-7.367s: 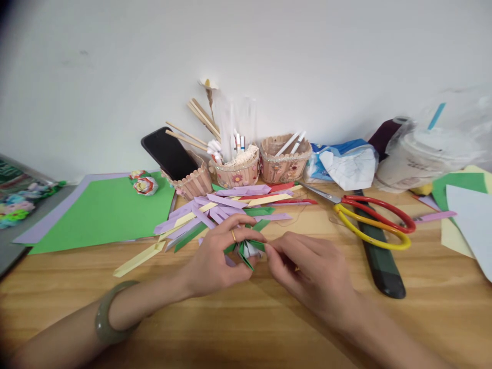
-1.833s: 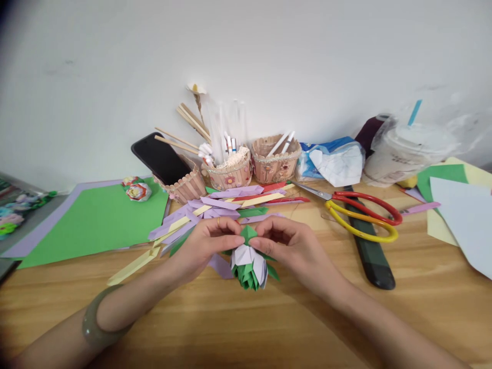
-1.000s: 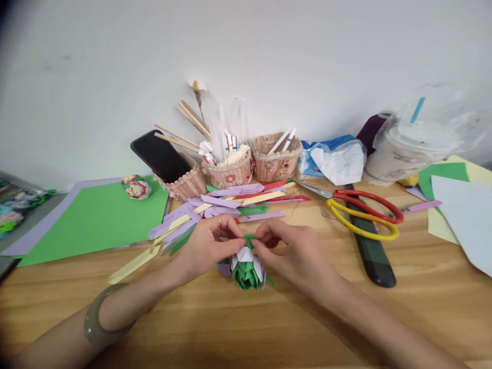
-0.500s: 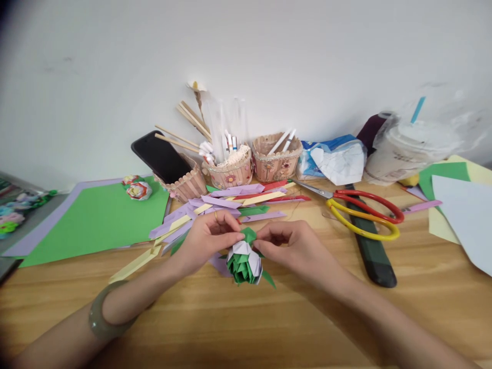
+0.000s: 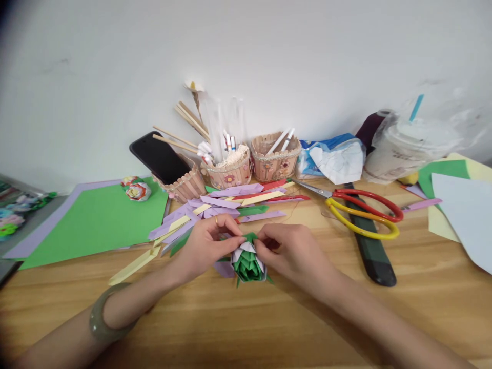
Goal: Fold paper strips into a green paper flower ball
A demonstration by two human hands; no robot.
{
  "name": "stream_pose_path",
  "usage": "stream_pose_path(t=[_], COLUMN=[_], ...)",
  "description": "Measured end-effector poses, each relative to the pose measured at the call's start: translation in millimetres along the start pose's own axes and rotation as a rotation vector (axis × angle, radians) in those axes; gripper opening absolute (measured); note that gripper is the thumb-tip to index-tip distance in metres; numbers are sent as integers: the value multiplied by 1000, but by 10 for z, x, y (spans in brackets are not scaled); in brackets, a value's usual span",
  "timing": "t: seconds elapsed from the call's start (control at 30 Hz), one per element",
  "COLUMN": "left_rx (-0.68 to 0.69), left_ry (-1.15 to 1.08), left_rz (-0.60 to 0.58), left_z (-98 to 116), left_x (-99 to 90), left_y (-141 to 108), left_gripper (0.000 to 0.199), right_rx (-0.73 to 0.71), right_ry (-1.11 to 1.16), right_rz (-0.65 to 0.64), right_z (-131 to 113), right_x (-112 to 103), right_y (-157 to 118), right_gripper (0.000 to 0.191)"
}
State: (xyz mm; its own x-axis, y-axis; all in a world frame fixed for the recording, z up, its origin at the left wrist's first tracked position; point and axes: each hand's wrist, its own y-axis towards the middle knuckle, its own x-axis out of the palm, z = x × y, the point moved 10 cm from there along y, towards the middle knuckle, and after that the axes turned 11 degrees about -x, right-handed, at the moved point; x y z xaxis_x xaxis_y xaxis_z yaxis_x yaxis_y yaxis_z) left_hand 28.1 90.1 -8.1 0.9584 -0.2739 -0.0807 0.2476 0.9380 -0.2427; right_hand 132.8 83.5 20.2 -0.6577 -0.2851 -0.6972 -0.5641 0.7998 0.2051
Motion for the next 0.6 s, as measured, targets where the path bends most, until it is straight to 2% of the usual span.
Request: stream_pose_path(t=[0.13,0.23,0.3,0.37,0.43,0.47,0.53,0.6], left_rx=[37,31,-34,-94,-106,-97,-12,144], left_ry=[32,-9,-43,-37,15,47,114,168], left_rz=[0,-48,-138,-280,-399,-415,-341,-172], left_z=[54,99,70,32,17,15,70,193], left_x=[8,14,69,187,301,323,281,152], left_y=[-30,-37,-33,-52,-88,-93,-65,-41], left_gripper=[7,9,26,43,48,46,43,44], right_rx=[-213,-385,-496,-594,-673,-698,-676,-527], right_ry=[-165,-266,-337,-419,-498,-524,-509,-379], right_rz=[81,166,232,295,332,347,384,418], right_z=[-223,-388,-482,-560,-623,-645,-642,-533], right_x=[-74,-163,-225,-270,-278,-282,-330,-433], right_y=[-11,-54,-103,-160,-210,-228,-230,-174], right_gripper=[24,23,17,13,18,21,23,18])
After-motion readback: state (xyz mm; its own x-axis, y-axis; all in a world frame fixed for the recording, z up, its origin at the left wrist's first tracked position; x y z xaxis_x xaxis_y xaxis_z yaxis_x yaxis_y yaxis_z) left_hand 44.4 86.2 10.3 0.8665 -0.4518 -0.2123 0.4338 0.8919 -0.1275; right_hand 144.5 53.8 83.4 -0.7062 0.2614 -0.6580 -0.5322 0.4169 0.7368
